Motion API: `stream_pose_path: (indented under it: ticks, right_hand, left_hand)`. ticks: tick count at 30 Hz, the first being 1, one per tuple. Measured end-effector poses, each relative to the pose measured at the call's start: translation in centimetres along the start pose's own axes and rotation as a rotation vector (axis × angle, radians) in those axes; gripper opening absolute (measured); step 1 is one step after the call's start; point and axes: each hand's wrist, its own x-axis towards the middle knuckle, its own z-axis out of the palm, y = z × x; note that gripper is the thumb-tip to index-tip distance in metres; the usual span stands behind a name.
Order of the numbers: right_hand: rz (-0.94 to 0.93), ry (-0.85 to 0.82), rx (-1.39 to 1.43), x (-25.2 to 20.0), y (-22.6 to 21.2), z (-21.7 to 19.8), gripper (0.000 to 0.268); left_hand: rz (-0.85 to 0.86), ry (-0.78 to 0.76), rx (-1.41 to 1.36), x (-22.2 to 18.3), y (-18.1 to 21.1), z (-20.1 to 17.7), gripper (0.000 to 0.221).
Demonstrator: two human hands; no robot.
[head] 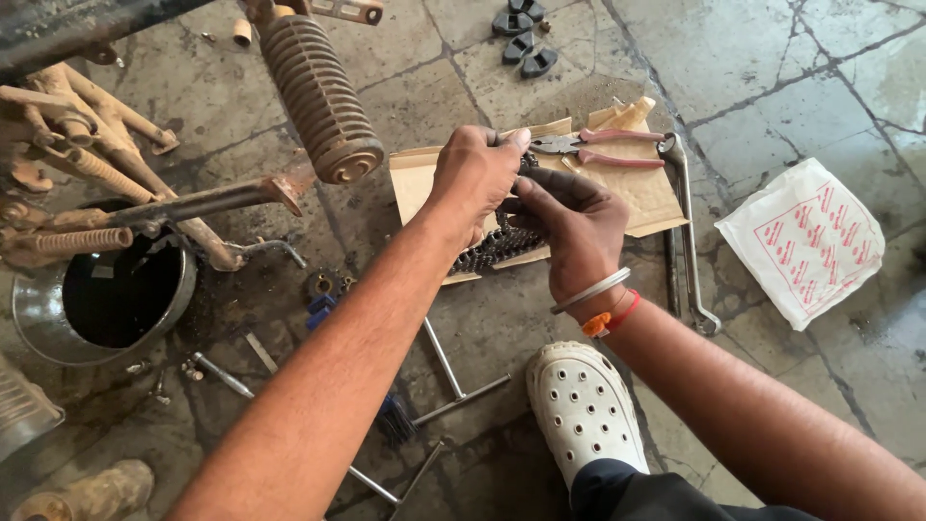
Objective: Repairing and reinstalling a motorcycle chain using tools.
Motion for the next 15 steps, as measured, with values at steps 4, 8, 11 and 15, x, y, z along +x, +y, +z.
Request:
stream_pose_path:
  ticks: [4,8,11,15]
  right_hand:
    - [-0.412,-0.005,-0.459,0.8,0.8,-1.4,0.022]
    - [-0.713,-0.008,-0.842,1.1,-1.3,-1.1,0.022]
    - [-0.782,-0.095,-0.918,1.0,-1.7,-1.0,0.024]
    - [-0.915,-0.079,-1.009,0.7,-1.6,-0.8,0.023]
  left_hand:
    - [0.021,0.014,0.008,0.6,-1.0,0.1,0.04]
    - [0.038,-0.034,-0.066,1.6,-2.2,0.0,0.04]
    - [0.043,-0.078,-0.141,2.0,-2.4,-0.2,0.036]
    - [0.047,-0.07,-0.099,1.6,-1.5,-0.7,0.034]
